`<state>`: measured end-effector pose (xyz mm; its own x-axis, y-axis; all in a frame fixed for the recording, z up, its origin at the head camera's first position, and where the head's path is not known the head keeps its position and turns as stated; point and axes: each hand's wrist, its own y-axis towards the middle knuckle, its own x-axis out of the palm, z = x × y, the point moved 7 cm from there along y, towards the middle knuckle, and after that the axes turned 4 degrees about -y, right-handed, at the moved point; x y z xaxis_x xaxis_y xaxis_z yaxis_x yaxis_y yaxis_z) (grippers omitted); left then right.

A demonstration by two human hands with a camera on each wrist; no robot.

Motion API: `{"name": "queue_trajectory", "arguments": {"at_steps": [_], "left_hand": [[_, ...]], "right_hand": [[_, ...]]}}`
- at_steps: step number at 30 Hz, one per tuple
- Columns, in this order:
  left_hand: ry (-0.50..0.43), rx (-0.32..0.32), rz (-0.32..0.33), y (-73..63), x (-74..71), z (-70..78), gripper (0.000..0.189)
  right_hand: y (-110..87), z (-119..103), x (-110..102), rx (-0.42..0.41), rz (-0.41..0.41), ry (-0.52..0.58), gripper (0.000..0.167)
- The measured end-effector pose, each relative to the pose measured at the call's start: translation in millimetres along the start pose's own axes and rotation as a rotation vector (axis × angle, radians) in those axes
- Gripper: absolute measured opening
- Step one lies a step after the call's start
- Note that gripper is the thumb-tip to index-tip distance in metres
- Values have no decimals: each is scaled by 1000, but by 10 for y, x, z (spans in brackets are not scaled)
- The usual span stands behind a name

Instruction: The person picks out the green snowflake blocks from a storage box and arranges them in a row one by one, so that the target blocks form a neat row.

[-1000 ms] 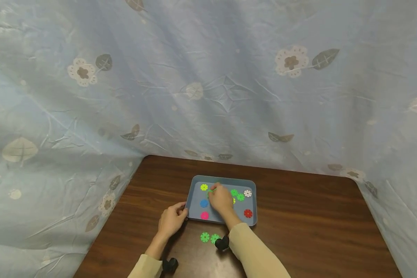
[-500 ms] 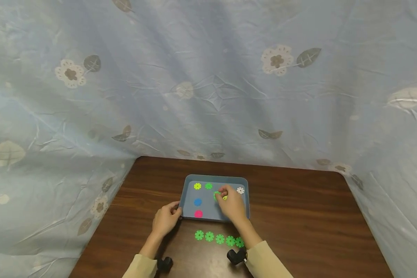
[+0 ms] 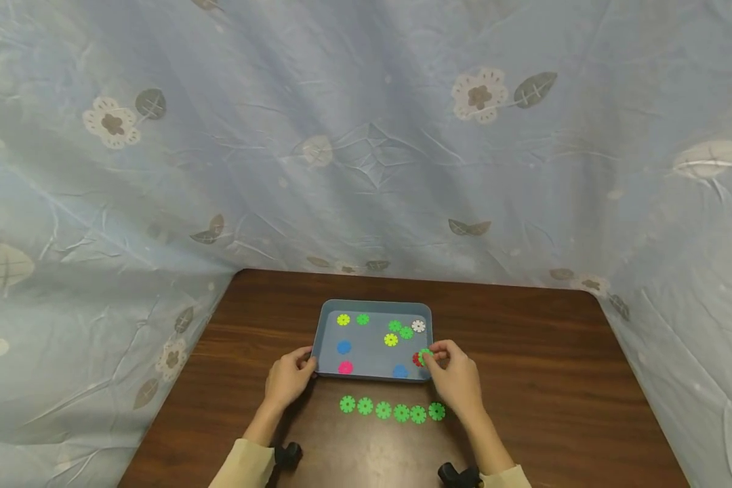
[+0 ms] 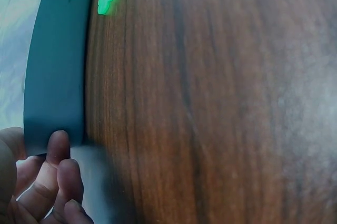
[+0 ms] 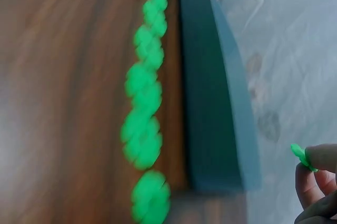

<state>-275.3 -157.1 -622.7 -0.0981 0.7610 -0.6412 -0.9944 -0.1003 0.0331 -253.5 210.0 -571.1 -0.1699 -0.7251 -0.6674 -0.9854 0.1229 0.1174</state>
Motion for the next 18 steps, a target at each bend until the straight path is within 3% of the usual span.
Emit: {"name": "queue_trajectory", "arguments": {"at_steps": [6, 11, 18], "left_hand": [[10, 2, 7, 6, -5, 9, 35], [15, -3, 6, 1, -5, 15, 35], [17, -4, 11, -6, -5, 16, 35]], "right_hand": [[-251, 442, -177, 84, -22, -59, 23], [-499, 749, -145, 164, -89, -79, 25], [-693, 915, -55, 183, -115, -128, 21]]}}
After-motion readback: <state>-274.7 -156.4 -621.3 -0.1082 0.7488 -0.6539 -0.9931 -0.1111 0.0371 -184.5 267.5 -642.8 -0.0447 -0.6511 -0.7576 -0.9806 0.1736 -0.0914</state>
